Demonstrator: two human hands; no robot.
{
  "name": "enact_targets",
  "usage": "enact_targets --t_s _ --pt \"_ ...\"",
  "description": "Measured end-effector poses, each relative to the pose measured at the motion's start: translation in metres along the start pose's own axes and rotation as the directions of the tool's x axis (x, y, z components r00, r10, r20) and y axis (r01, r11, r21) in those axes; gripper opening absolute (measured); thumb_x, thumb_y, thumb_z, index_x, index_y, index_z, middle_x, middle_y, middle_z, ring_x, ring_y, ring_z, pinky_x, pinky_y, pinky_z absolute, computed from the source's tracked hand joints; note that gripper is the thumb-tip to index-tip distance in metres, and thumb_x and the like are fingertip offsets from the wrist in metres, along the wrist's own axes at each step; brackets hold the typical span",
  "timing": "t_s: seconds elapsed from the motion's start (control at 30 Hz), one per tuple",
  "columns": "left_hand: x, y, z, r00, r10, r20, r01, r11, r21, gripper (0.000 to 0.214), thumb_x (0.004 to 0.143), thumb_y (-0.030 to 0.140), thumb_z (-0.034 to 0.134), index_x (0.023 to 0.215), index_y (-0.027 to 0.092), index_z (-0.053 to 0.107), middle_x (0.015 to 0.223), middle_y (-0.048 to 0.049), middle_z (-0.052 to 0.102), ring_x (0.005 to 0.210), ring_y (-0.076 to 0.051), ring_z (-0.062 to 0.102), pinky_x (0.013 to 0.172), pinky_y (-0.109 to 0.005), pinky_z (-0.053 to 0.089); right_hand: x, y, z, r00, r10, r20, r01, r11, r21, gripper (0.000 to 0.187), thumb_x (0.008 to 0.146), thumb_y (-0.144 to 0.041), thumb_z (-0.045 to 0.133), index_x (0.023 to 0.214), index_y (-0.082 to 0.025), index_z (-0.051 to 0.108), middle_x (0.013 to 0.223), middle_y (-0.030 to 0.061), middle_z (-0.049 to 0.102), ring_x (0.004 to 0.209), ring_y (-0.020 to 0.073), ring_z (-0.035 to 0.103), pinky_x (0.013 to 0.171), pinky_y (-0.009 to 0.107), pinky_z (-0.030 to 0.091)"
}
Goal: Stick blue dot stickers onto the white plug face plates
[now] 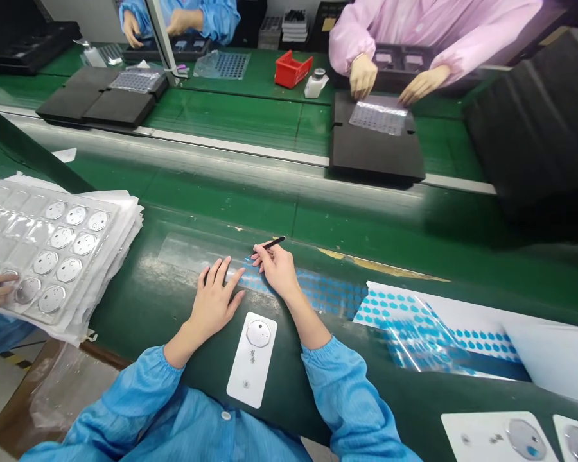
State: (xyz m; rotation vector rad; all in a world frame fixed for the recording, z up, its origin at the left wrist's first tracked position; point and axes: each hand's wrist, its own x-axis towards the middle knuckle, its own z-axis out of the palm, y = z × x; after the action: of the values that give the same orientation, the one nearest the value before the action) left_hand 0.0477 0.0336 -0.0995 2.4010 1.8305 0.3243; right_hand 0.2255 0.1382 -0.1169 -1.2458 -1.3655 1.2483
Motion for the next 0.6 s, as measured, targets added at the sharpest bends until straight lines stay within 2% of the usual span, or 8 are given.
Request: enact_targets --t_s 0.1,0.2,0.27,0.3,0.4,0.5,0.6 --pt "0.003 -0.001 -0.002 1.0 -0.004 0.005 0.005 1.0 -0.004 0.051 0.104 0.043 0.043 0.154 0.032 0.045 0.168 -0.0103 0.03 0.155 -0.032 0.032 0.122 -0.057 0.034 -0.009 -0.018 -0.003 0.999 -0.037 -0.037 0.038 0.999 0.013 0.053 0.092 -0.067 0.066 0.095 -0.014 0.067 0.074 0.0086 0.071 0.06 0.0169 0.065 0.049 0.026 0.048" --pt "0.0 0.003 -0.01 1.0 0.003 -0.024 -0.004 1.0 -0.017 0.056 0.105 0.041 0.043 0.159 0.03 0.036 0.17 -0.0097 0.026 0.157 -0.031 0.028 0.124 -0.056 0.03 -0.037 -0.042 -0.015 0.996 -0.061 -0.071 0.061 0.998 0.003 0.045 0.096 -0.06 0.065 0.096 -0.016 0.069 0.078 0.0085 0.072 0.063 0.0178 0.066 0.054 0.028 0.052" --pt "-0.01 0.01 -0.016 0.996 0.029 -0.083 -0.035 0.997 -0.069 0.056 0.105 0.036 0.046 0.159 0.024 0.037 0.167 -0.011 0.033 0.154 -0.03 0.031 0.124 -0.052 0.03 -0.065 -0.053 -0.026 0.995 -0.041 -0.089 0.04 0.999 -0.008 0.04 0.098 -0.056 0.065 0.097 -0.016 0.07 0.079 0.0084 0.073 0.064 0.0182 0.067 0.057 0.029 0.055" --pt "-0.018 0.015 -0.019 0.992 0.051 -0.111 -0.064 0.991 -0.115 0.052 0.104 0.033 0.048 0.155 0.022 0.043 0.161 -0.0111 0.042 0.149 -0.029 0.038 0.121 -0.049 0.033 -0.081 -0.056 -0.031 0.995 -0.013 -0.099 0.012 1.0 -0.004 0.038 0.099 -0.054 0.065 0.097 -0.016 0.071 0.079 0.0084 0.073 0.064 0.0184 0.068 0.057 0.029 0.055" --pt "-0.048 0.032 -0.02 0.985 0.119 -0.122 -0.148 0.952 -0.268 0.031 0.101 0.026 0.056 0.131 0.022 0.062 0.133 -0.0072 0.065 0.121 -0.023 0.056 0.103 -0.039 0.043 -0.125 -0.049 -0.041 0.984 0.136 -0.112 -0.129 0.989 0.066 0.039 0.097 -0.054 0.068 0.095 -0.015 0.07 0.077 0.009 0.072 0.059 0.0185 0.067 0.052 0.029 0.055" --pt "-0.07 0.047 -0.014 0.99 0.13 -0.055 -0.141 0.938 -0.317 0.023 0.099 0.027 0.06 0.121 0.022 0.065 0.123 -0.0067 0.066 0.111 -0.022 0.056 0.092 -0.038 0.044 -0.155 -0.031 -0.043 0.955 0.28 -0.093 -0.266 0.954 0.14 0.044 0.094 -0.058 0.071 0.092 -0.014 0.07 0.074 0.0099 0.072 0.055 0.0181 0.066 0.048 0.028 0.055" --pt "-0.077 0.052 -0.008 0.994 0.112 -0.002 -0.108 0.95 -0.292 0.025 0.098 0.029 0.062 0.122 0.024 0.065 0.126 -0.0074 0.063 0.113 -0.023 0.054 0.091 -0.039 0.044 -0.166 -0.017 -0.04 0.938 0.336 -0.082 -0.32 0.933 0.164 0.047 0.092 -0.06 0.072 0.093 -0.013 0.069 0.074 0.0104 0.072 0.055 0.0181 0.066 0.05 0.028 0.057"
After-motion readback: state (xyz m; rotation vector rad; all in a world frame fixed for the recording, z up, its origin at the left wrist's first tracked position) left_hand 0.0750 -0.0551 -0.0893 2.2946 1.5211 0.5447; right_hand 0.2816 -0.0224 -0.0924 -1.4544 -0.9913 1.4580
